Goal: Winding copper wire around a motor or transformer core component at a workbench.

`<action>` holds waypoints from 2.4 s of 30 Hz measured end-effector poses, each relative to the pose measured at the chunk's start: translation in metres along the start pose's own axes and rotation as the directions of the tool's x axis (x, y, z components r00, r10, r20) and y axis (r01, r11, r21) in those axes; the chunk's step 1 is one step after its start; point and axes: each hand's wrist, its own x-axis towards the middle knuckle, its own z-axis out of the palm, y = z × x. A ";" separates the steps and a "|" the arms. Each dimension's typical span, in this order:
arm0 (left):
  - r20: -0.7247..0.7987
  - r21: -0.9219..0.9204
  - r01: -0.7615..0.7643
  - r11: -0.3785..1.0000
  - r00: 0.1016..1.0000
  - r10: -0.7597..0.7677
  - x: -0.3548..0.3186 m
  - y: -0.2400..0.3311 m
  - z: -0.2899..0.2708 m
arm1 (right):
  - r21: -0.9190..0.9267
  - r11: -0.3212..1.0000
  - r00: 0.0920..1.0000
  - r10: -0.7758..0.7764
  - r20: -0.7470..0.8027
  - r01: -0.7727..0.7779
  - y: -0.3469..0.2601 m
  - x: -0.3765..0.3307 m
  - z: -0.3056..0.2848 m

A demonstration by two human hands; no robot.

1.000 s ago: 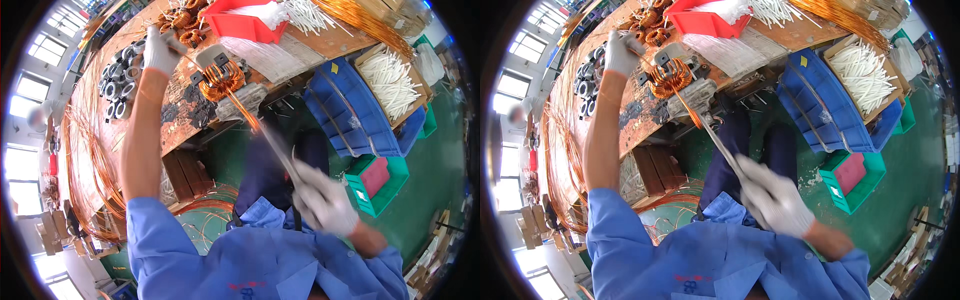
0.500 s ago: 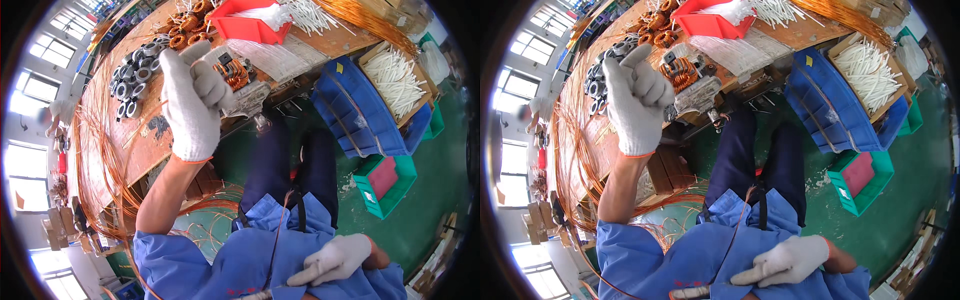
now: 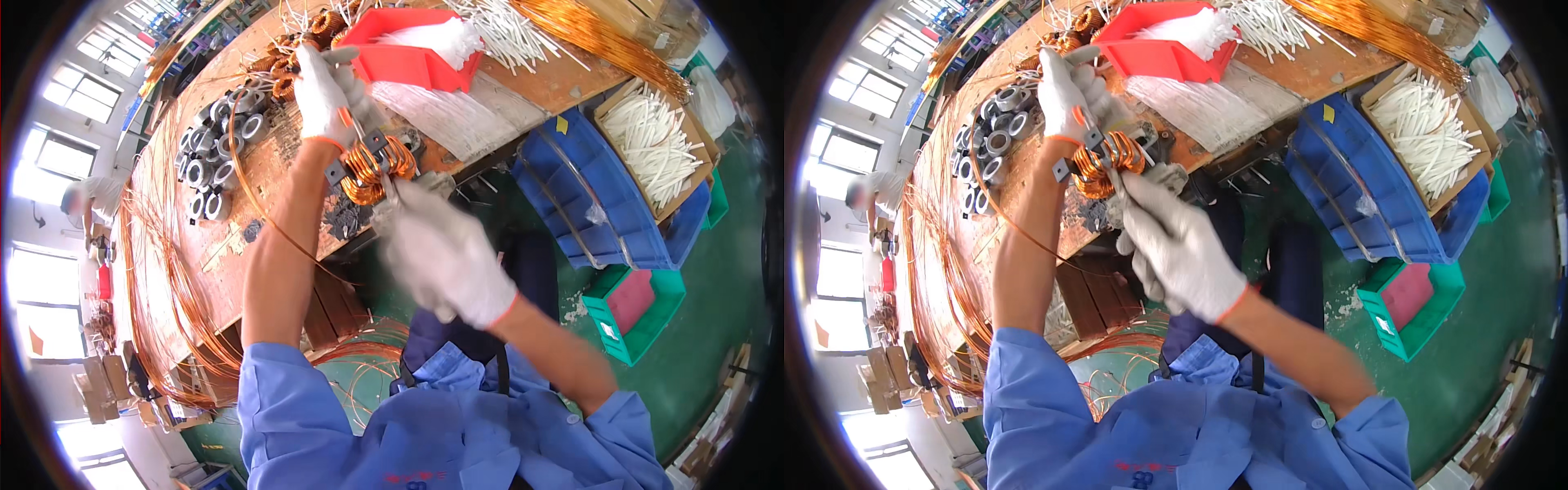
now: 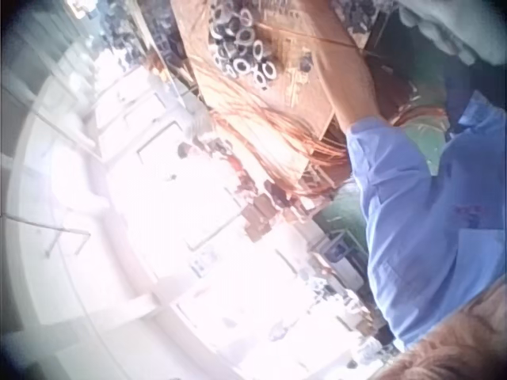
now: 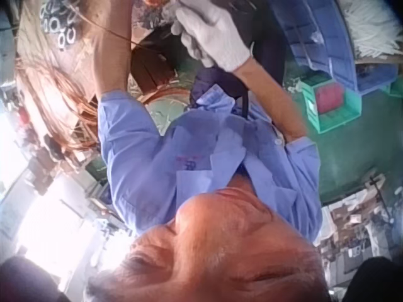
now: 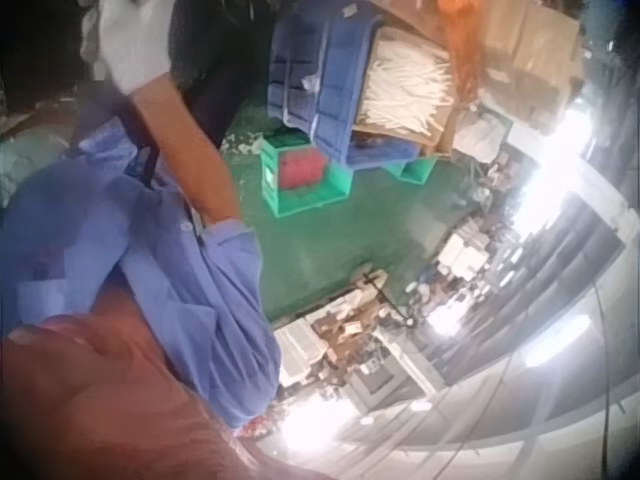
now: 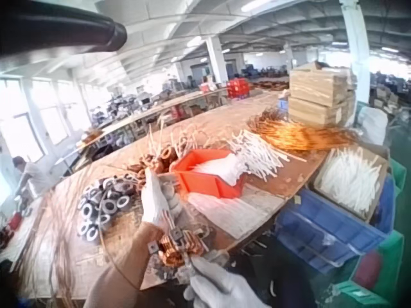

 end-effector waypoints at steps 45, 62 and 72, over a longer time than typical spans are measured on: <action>0.496 0.682 -0.527 0.507 0.843 0.208 -0.090 0.070 0.089 | 0.352 0.837 0.896 0.317 0.312 -0.419 0.034 -0.127 -0.095; 0.893 0.200 -0.980 0.006 0.180 -0.413 -0.154 0.077 0.059 | 0.480 0.825 0.752 -0.107 0.650 -0.298 0.072 -0.248 -0.148; 0.097 0.540 -0.066 0.839 0.995 0.016 -0.024 0.029 0.035 | 0.518 0.834 0.981 0.183 0.067 -0.191 0.004 -0.006 0.012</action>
